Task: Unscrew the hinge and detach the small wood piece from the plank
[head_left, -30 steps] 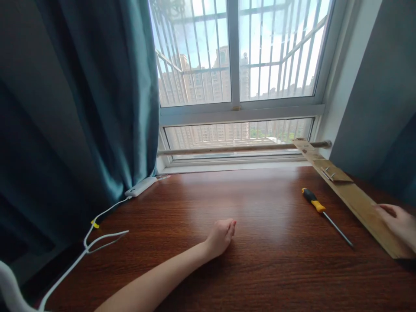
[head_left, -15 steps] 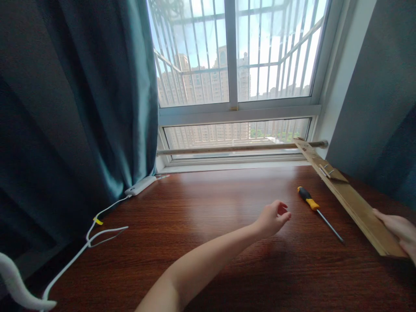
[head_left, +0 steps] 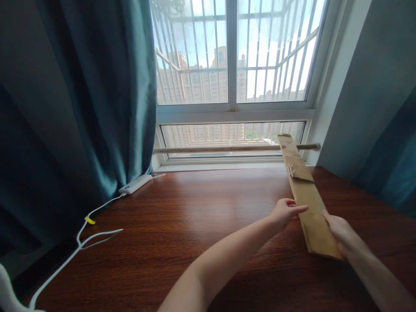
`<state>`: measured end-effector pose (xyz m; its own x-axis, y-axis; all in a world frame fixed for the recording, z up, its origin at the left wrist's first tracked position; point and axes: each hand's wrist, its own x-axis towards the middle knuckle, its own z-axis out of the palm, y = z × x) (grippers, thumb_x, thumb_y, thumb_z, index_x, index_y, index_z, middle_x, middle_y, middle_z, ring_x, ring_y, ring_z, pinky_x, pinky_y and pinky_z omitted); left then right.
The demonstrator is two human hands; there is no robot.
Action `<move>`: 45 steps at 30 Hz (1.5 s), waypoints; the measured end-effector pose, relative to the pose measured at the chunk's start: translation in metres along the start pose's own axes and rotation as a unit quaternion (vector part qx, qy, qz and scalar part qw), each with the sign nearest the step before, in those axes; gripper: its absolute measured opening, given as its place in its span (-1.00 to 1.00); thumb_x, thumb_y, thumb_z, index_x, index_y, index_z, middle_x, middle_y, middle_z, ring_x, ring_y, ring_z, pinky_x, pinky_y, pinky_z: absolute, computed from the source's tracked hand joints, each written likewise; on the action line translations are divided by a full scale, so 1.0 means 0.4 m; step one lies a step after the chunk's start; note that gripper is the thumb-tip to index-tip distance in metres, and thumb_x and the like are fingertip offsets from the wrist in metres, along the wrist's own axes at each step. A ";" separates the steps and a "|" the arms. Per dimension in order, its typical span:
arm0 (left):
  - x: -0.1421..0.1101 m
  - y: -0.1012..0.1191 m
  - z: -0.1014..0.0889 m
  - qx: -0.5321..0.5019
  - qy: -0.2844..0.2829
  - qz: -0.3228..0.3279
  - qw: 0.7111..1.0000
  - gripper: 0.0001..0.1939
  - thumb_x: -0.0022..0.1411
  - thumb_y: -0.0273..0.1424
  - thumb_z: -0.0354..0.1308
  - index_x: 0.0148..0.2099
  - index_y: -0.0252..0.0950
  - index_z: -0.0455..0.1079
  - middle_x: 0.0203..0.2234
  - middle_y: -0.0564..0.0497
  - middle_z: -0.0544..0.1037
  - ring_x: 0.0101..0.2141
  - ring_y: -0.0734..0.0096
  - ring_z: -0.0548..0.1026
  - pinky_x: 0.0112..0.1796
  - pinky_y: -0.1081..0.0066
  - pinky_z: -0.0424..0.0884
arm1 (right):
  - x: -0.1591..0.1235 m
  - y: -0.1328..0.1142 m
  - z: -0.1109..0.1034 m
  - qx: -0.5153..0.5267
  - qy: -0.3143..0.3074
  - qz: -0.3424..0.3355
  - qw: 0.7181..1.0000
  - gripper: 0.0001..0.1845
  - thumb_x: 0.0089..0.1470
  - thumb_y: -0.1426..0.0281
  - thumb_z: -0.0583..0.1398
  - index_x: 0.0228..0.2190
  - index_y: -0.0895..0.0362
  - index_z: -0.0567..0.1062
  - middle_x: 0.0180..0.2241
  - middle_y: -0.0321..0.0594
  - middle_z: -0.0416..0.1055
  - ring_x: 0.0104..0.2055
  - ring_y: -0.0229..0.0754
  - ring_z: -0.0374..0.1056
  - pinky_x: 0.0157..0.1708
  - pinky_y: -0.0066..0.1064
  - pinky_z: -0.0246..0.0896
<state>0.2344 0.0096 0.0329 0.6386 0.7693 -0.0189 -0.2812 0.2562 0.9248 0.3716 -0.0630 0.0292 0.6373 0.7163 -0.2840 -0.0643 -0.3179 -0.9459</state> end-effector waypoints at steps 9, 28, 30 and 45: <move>-0.192 0.081 -0.175 -0.051 0.107 0.011 0.993 -0.44 -0.42 -0.46 0.42 -0.36 -0.30 0.16 -0.40 0.02 0.40 -0.32 0.34 0.41 -0.34 0.38 0.31 | -0.182 -0.013 0.218 0.035 -0.131 -0.030 0.990 -0.75 0.02 0.23 0.04 -0.56 0.11 0.31 -0.59 -0.14 0.40 -0.56 -0.12 0.33 -0.53 -0.35 0.23; -0.415 0.132 -0.400 -0.051 0.157 0.047 0.985 -0.53 -0.28 -0.44 0.39 -0.37 -0.31 0.15 -0.36 -0.03 0.44 -0.26 0.34 0.41 -0.27 0.39 0.36 | -0.291 0.085 0.482 -0.005 -0.202 -0.076 0.976 -0.64 -0.03 0.07 -0.01 -0.52 0.11 0.25 -0.56 -0.25 0.34 -0.50 -0.17 0.28 -0.50 -0.37 0.20; -0.415 0.129 -0.403 -0.056 0.151 0.043 0.986 -0.53 -0.27 -0.45 0.39 -0.36 -0.32 0.16 -0.37 -0.03 0.45 -0.26 0.34 0.41 -0.26 0.38 0.36 | -0.293 0.087 0.480 -0.002 -0.199 -0.071 0.977 -0.66 -0.01 0.09 -0.01 -0.51 0.12 0.25 -0.54 -0.24 0.36 -0.49 -0.16 0.30 -0.49 -0.37 0.21; -0.388 0.087 -0.402 -0.074 0.114 0.047 0.990 -0.53 -0.23 -0.44 0.39 -0.34 -0.32 0.15 -0.36 -0.04 0.46 -0.28 0.33 0.45 -0.22 0.33 0.35 | -0.299 0.073 0.446 0.000 -0.186 -0.057 0.981 -0.73 0.05 0.20 -0.01 -0.54 0.12 0.26 -0.51 -0.22 0.36 -0.47 -0.18 0.30 -0.46 -0.39 0.22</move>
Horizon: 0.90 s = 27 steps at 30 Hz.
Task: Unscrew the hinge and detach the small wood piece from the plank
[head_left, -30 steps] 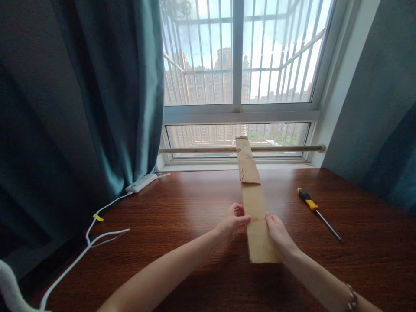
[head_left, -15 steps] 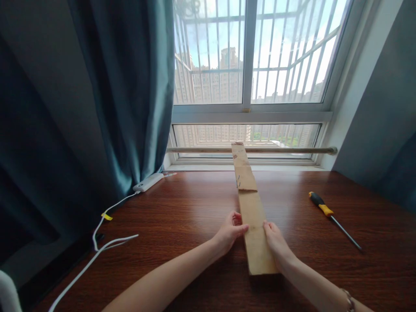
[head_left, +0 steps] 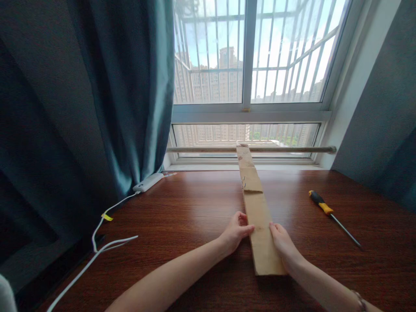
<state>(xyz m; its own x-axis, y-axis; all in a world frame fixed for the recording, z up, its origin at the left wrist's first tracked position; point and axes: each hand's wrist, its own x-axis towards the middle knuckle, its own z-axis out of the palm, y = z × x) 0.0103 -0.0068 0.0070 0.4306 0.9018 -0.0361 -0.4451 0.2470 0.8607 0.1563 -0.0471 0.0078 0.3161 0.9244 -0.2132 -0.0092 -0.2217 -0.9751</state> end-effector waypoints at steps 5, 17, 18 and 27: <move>0.010 -0.010 0.013 0.005 0.002 -0.009 1.000 -0.51 -0.27 -0.42 0.40 -0.35 -0.33 0.16 -0.37 -0.05 0.47 -0.29 0.31 0.45 -0.22 0.32 0.34 | 0.002 0.001 -0.020 -0.004 -0.006 -0.002 1.000 -0.72 0.02 0.18 0.02 -0.54 0.13 0.28 -0.51 -0.22 0.34 -0.49 -0.19 0.26 -0.48 -0.39 0.19; 0.019 -0.003 0.009 0.191 0.021 0.021 0.981 -0.55 -0.14 -0.41 0.31 -0.23 -0.33 0.15 -0.27 -0.13 0.42 -0.27 0.26 0.43 -0.20 0.26 0.34 | 0.076 -0.039 -0.064 -0.080 0.020 -0.131 0.988 -0.61 -0.16 0.23 0.13 -0.26 0.17 0.30 -0.24 -0.09 0.35 -0.29 -0.10 0.34 -0.32 -0.32 0.25; 0.028 0.002 0.011 0.218 0.041 0.040 0.974 -0.53 -0.12 -0.42 0.29 -0.18 -0.32 0.13 -0.22 -0.15 0.39 -0.26 0.24 0.42 -0.20 0.25 0.34 | 0.095 -0.053 -0.059 -0.086 0.041 -0.156 0.983 -0.56 -0.17 0.24 0.14 -0.20 0.17 0.28 -0.17 -0.06 0.31 -0.25 -0.09 0.33 -0.29 -0.31 0.25; 0.205 0.088 0.042 0.379 0.092 0.312 0.866 -0.20 -0.16 -0.49 0.30 0.13 -0.31 0.02 0.11 -0.20 0.10 0.17 0.13 0.00 0.15 0.22 -0.14 | 0.245 -0.193 0.042 -0.082 0.066 -0.153 0.983 -0.27 -0.17 0.41 0.07 0.08 0.33 0.06 -0.03 0.10 0.25 -0.04 -0.02 0.26 -0.11 -0.30 0.19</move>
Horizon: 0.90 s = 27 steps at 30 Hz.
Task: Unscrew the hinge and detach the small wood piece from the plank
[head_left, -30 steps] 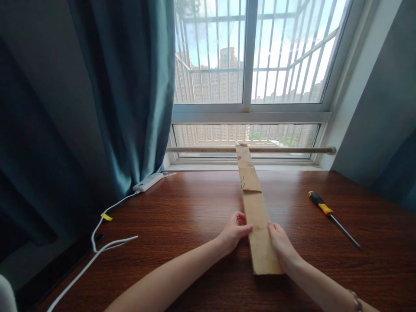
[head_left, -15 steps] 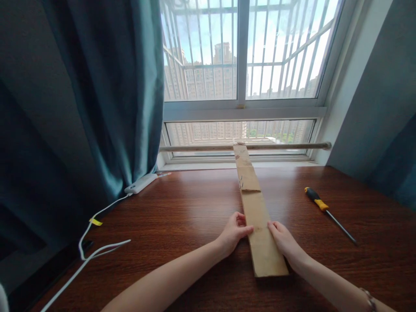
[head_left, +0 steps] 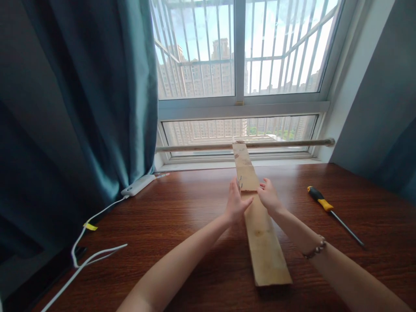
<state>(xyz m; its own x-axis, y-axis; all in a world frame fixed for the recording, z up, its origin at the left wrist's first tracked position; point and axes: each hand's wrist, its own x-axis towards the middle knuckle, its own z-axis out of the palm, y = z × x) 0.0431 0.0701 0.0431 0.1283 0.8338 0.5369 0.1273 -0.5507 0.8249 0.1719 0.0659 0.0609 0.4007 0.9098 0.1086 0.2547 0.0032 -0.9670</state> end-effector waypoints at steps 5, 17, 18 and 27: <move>0.032 0.003 0.004 -0.079 0.026 -0.013 0.996 -0.32 -0.13 -0.52 0.28 0.07 -0.26 0.15 0.06 -0.11 0.25 0.11 0.23 0.17 0.13 0.30 -0.02 | 0.001 0.005 0.001 0.066 -0.015 -0.010 0.998 -0.31 -0.17 0.39 0.09 0.06 0.21 0.13 -0.05 0.01 0.32 -0.10 -0.03 0.32 -0.18 -0.30 0.25; 0.031 -0.037 -0.004 -0.199 0.013 -0.059 0.978 -0.44 0.05 -0.35 0.19 0.10 -0.27 0.14 0.01 -0.11 0.33 0.05 0.22 0.26 0.04 0.32 0.15 | -0.060 -0.037 0.011 0.237 -0.078 -0.151 0.957 -0.49 -0.03 0.41 0.07 0.00 0.17 0.13 0.05 0.02 0.20 -0.02 -0.13 0.28 0.00 -0.24 0.17; 0.029 -0.037 -0.004 -0.206 0.008 -0.061 0.977 -0.50 0.08 -0.33 0.16 0.08 -0.27 0.16 0.00 -0.10 0.34 0.04 0.22 0.26 0.04 0.33 0.16 | -0.060 -0.029 0.019 0.238 -0.097 -0.160 0.953 -0.50 -0.02 0.40 0.07 0.00 0.17 0.15 0.03 0.00 0.23 -0.02 -0.13 0.28 0.01 -0.24 0.17; 0.010 -0.013 -0.016 -0.252 0.015 -0.079 0.964 -0.64 0.09 -0.34 0.16 -0.05 -0.31 0.29 -0.11 -0.08 0.43 -0.07 0.25 0.36 -0.03 0.36 0.23 | -0.079 0.025 0.046 0.049 -0.199 -0.300 0.932 -0.50 0.03 0.50 0.00 0.05 0.12 0.25 0.06 -0.17 0.25 0.12 -0.16 0.13 0.14 -0.23 -0.02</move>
<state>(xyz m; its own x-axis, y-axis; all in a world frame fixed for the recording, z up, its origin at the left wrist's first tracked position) 0.0368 0.0767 0.0421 0.1171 0.9107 0.3960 -0.3523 -0.3348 0.8740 0.1455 0.0446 0.0435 -0.1517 0.8144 0.5601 0.2386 0.5801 -0.7788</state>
